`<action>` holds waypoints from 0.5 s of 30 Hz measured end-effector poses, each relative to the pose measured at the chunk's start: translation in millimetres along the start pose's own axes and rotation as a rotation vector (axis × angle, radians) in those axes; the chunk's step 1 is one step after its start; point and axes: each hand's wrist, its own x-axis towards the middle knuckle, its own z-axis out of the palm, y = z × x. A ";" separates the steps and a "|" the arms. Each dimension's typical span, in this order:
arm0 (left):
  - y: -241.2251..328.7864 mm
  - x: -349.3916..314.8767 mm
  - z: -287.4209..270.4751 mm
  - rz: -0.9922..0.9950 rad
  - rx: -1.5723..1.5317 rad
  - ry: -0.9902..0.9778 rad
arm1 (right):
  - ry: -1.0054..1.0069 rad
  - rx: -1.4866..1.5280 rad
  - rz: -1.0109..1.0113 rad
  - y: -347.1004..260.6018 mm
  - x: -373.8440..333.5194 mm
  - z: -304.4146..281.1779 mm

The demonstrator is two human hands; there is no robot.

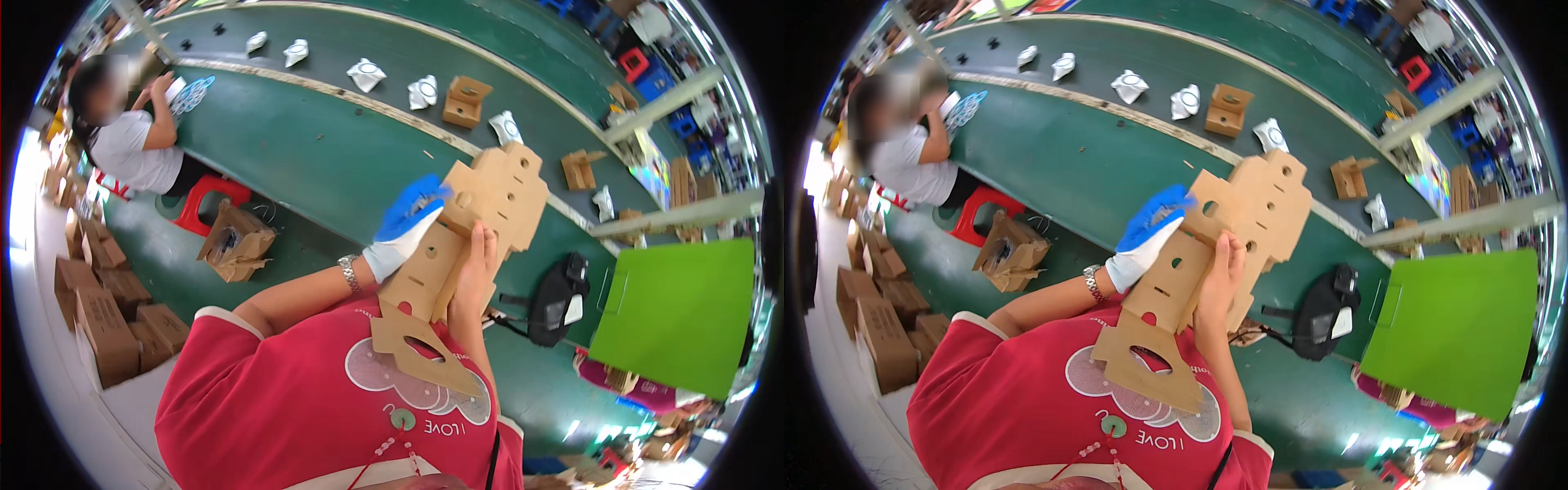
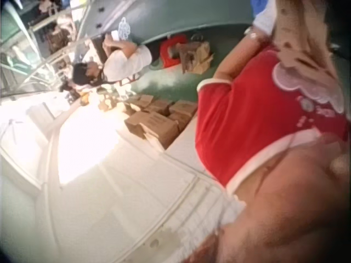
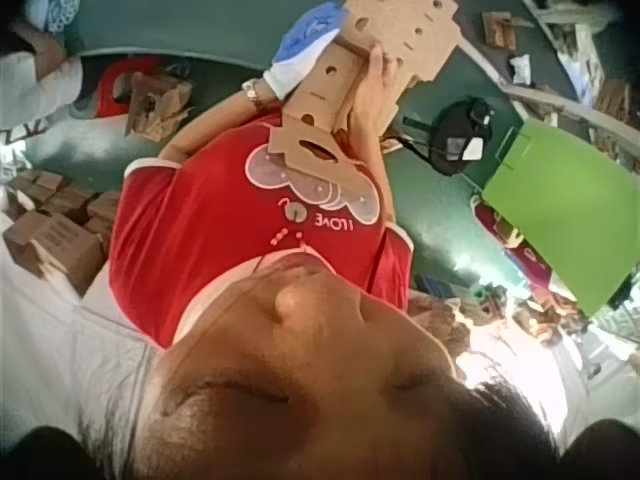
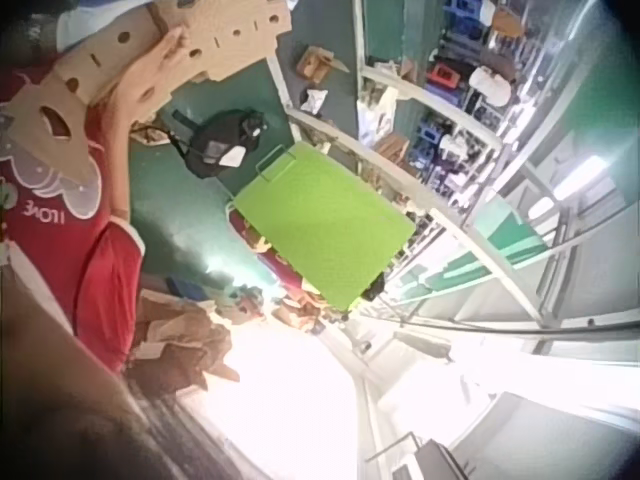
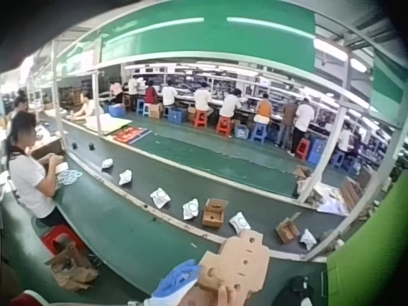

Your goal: Folding cardboard packaging components at an assembly station.

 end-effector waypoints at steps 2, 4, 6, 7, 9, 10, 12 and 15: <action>11.5 2.6 7.0 0.059 0.011 0.142 | 0.072 0.042 0.059 -1.5 -2.0 8.7; 4.4 2.7 2.7 0.009 -0.004 0.019 | 0.026 -0.050 0.137 -8.2 -4.2 5.1; -7.4 0.3 -7.5 0.021 0.063 -0.168 | -0.014 0.092 0.186 5.9 -4.5 -6.2; -4.2 0.7 -11.6 0.014 0.062 -0.184 | -0.082 0.225 0.231 16.4 -4.2 -12.8; 8.2 -1.4 -22.5 0.018 0.328 -0.401 | -0.155 0.352 0.278 17.0 -4.3 -25.7; 8.4 -3.8 -31.3 0.062 0.220 -0.477 | -0.306 0.392 0.371 9.8 1.2 -36.4; 1.7 7.9 -46.4 -0.138 0.176 -0.495 | -0.401 0.216 0.525 22.7 20.4 -57.0; 87.9 28.5 -25.1 -0.505 0.583 -0.705 | -0.722 -0.042 0.276 -21.8 28.5 -60.5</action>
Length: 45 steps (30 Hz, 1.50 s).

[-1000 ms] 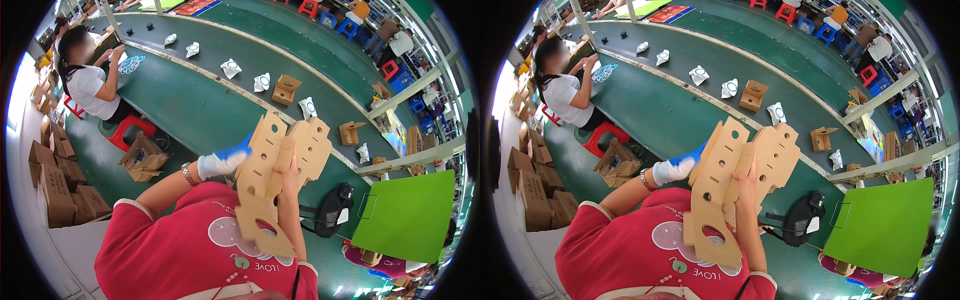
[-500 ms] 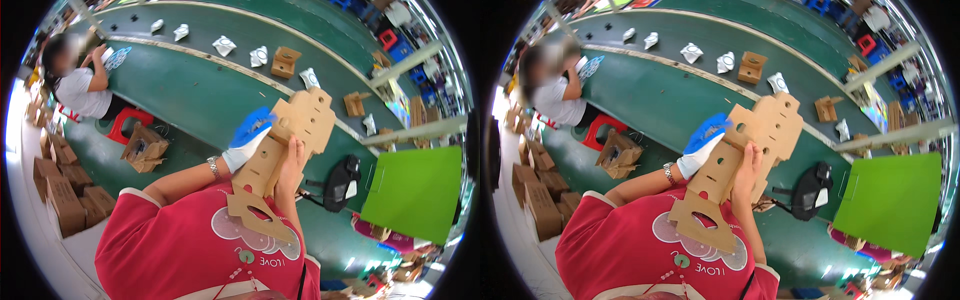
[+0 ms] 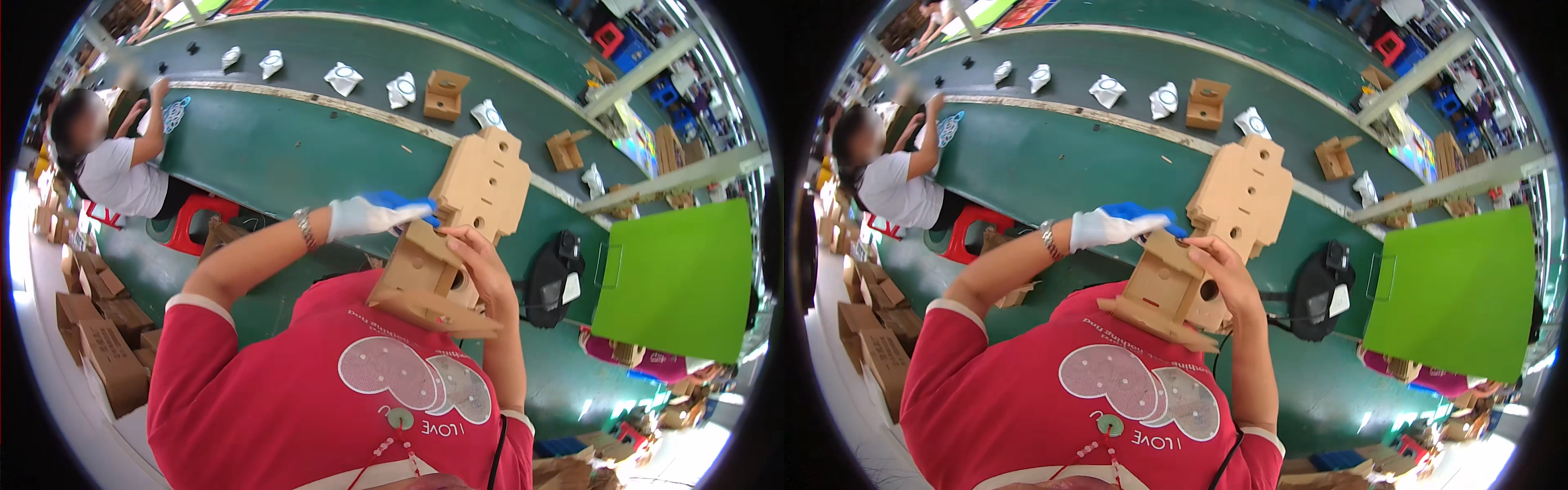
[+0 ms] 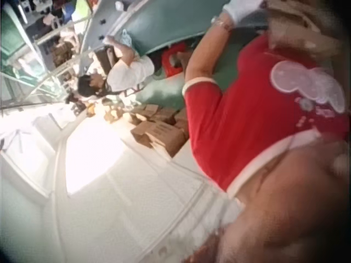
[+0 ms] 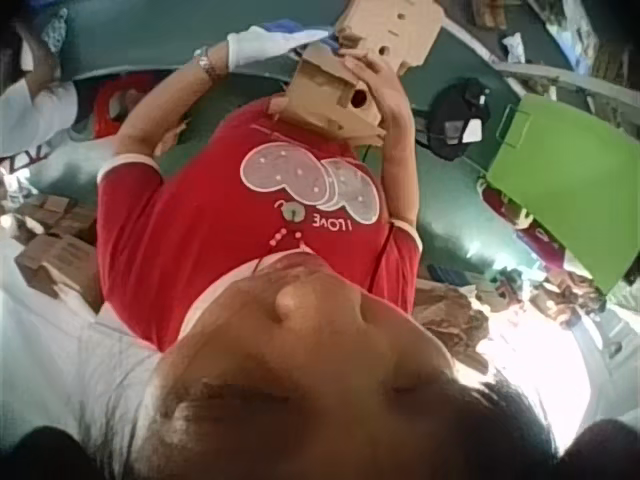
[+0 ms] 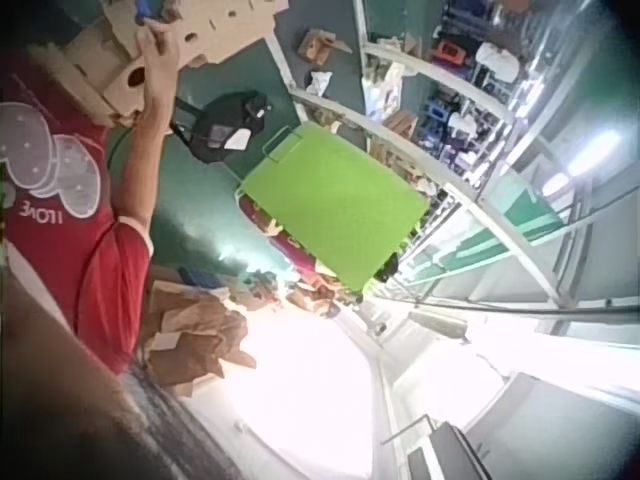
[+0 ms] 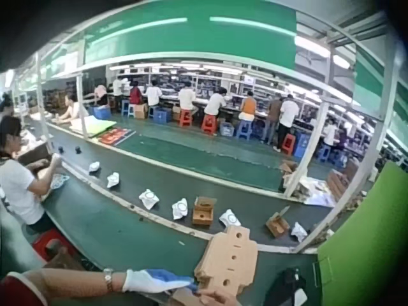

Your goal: Folding cardboard packaging components at an assembly station.

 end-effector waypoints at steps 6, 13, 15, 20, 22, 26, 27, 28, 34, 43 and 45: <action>34.6 11.3 -7.2 0.071 0.769 -0.091 | -0.085 -0.360 -0.062 -33.1 10.4 2.7; 50.4 28.2 -11.7 0.080 1.059 -0.225 | -0.142 -0.483 -0.114 -53.3 17.8 1.5; 47.7 39.9 -9.6 0.167 1.146 -0.179 | -0.092 -0.531 -0.147 -45.7 26.4 -0.3; 47.0 31.2 8.9 0.271 1.265 0.019 | 0.072 -0.988 -0.219 -62.1 19.9 31.1; 43.0 31.2 13.9 0.330 1.366 0.065 | 0.083 -0.937 -0.338 -50.2 22.6 31.8; 43.7 37.4 23.4 0.368 1.376 0.093 | 0.109 -1.095 -0.372 -49.6 24.4 37.8; 42.6 40.8 19.2 0.342 1.343 0.105 | 0.118 -1.109 -0.345 -48.9 26.6 33.5; 48.8 40.0 12.8 0.343 1.343 0.102 | 0.121 -1.126 -0.319 -48.8 28.6 27.6; -11.4 67.4 -30.9 0.316 0.067 -0.001 | 0.258 -0.690 -0.165 -63.4 25.9 12.9; -35.2 17.0 20.2 0.793 0.078 0.343 | 0.559 0.272 0.016 -3.2 30.0 -3.1; -47.0 32.7 36.5 0.809 0.566 0.518 | 0.575 0.145 -0.027 4.6 33.2 34.8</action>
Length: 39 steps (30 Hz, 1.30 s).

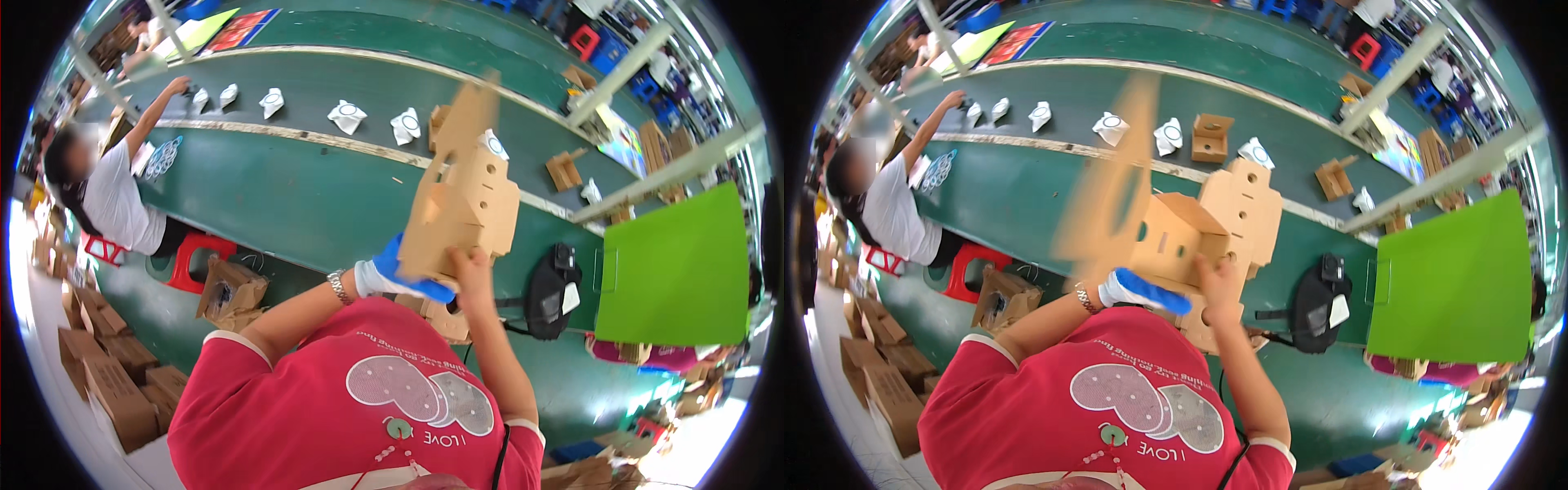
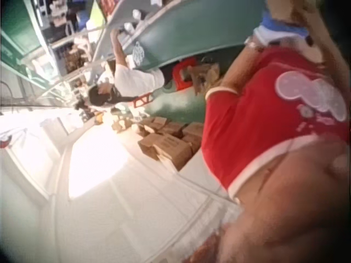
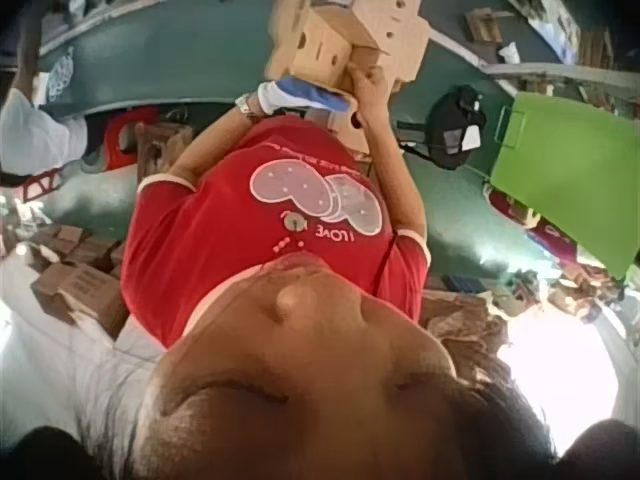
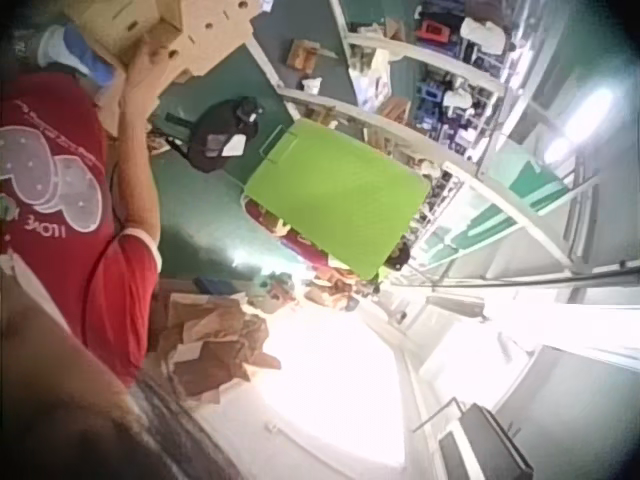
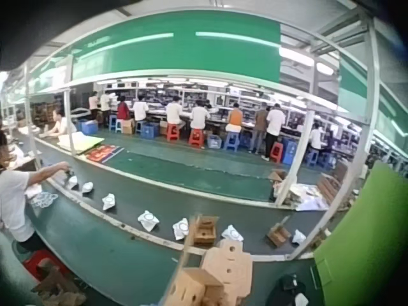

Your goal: Folding cardboard packaging components at an assembly station.

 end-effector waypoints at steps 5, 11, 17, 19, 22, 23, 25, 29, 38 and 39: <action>-1.9 16.5 3.0 -0.379 -1.225 0.432 | -0.085 0.044 0.068 -23.7 -29.0 10.2; 3.1 12.3 19.3 -0.553 -1.561 0.457 | -0.093 -0.312 -0.541 -14.2 -42.8 2.4; 4.1 -13.5 0.9 -0.523 -1.800 0.158 | -0.378 0.203 -0.349 -4.3 -51.1 -28.3; 7.1 -27.1 5.1 -0.653 -1.858 0.006 | -0.290 0.045 -0.424 -12.1 -58.0 -12.2; 13.3 -40.8 15.1 -0.752 -1.620 -0.029 | -0.252 0.151 -0.113 -13.7 -60.2 -1.9; 10.3 -47.7 12.8 -0.791 -1.513 -0.047 | -0.278 0.150 -0.107 -8.3 -61.8 -2.4; 12.7 -56.4 -7.4 -0.808 -1.207 -0.020 | -0.236 0.201 -0.054 -1.7 -64.9 -0.1; 41.6 -54.9 -32.7 -0.621 -0.942 0.237 | -0.175 -0.162 -0.206 5.5 -72.5 9.2; 25.2 -48.7 -13.0 -0.632 -0.869 0.306 | -0.198 -0.058 -0.093 1.3 -44.5 28.9; 17.5 -47.8 -4.9 -0.654 -0.813 0.361 | -0.110 0.062 -0.123 12.2 -34.9 29.7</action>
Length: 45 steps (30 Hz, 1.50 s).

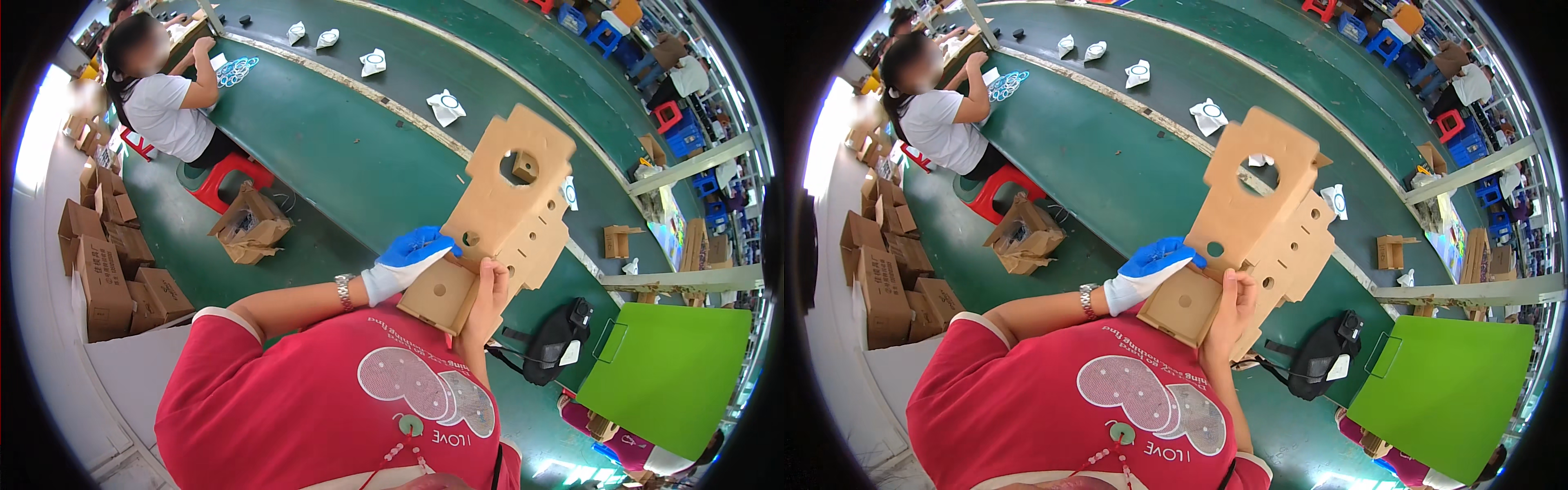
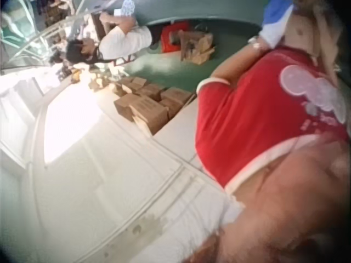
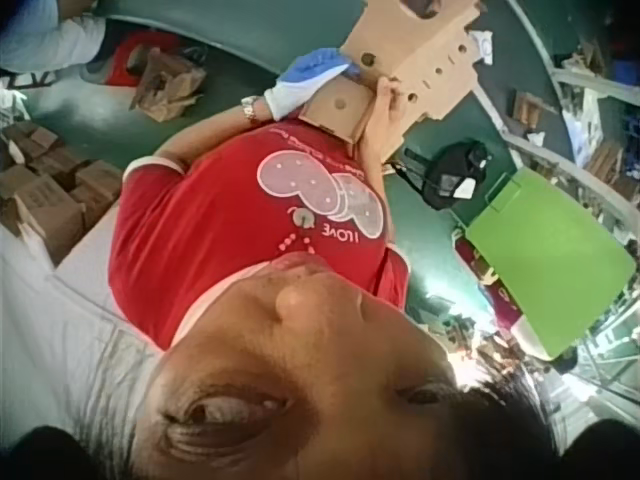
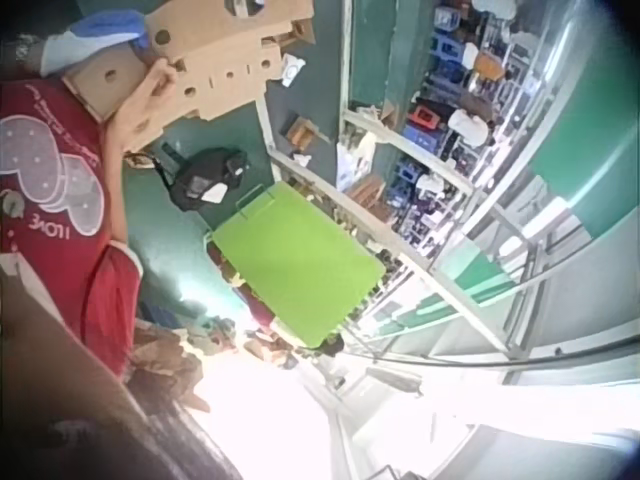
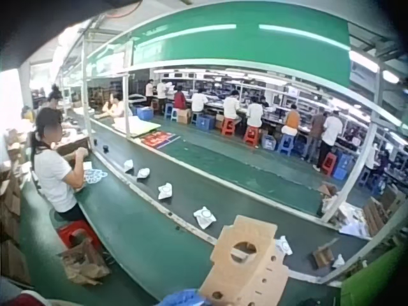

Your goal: Folding cardboard packaging components at an assembly station.

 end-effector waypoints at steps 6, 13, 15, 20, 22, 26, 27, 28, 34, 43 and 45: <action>9.2 0.9 16.2 0.168 0.190 0.347 | 0.172 0.028 0.095 7.4 -8.0 -8.4; 17.0 -0.2 -23.7 0.230 0.344 -0.317 | -0.280 0.152 0.142 9.4 -16.9 -60.9; 20.3 -3.4 -22.0 -0.382 -0.151 -0.280 | -0.370 0.154 0.179 10.1 -1.6 -74.8; 41.2 19.9 -10.4 -0.377 0.708 -0.586 | -0.587 -0.281 0.256 -0.6 11.5 -58.9; 44.4 31.4 -8.2 -0.590 0.725 -0.718 | -0.603 -0.274 0.279 2.2 13.0 -61.1; 35.6 38.9 4.0 -0.290 0.785 -0.674 | -0.608 -0.376 0.397 -10.8 13.6 -65.6; 35.6 41.6 9.0 -0.178 0.777 -0.610 | -0.586 -0.405 0.496 -14.9 14.6 -68.4; 38.5 45.7 16.6 -0.066 0.766 -0.554 | -0.572 -0.398 0.499 -18.2 16.5 -74.0; -43.3 119.2 -18.5 -0.199 -0.338 -0.602 | -0.085 -0.231 0.071 -28.3 31.2 -88.5; -55.3 57.8 40.6 0.546 0.324 -0.515 | 0.480 -0.948 -0.306 65.5 39.0 -125.2; -59.5 73.1 65.6 0.528 0.600 -0.395 | 0.493 -0.943 -0.287 65.5 37.2 -122.4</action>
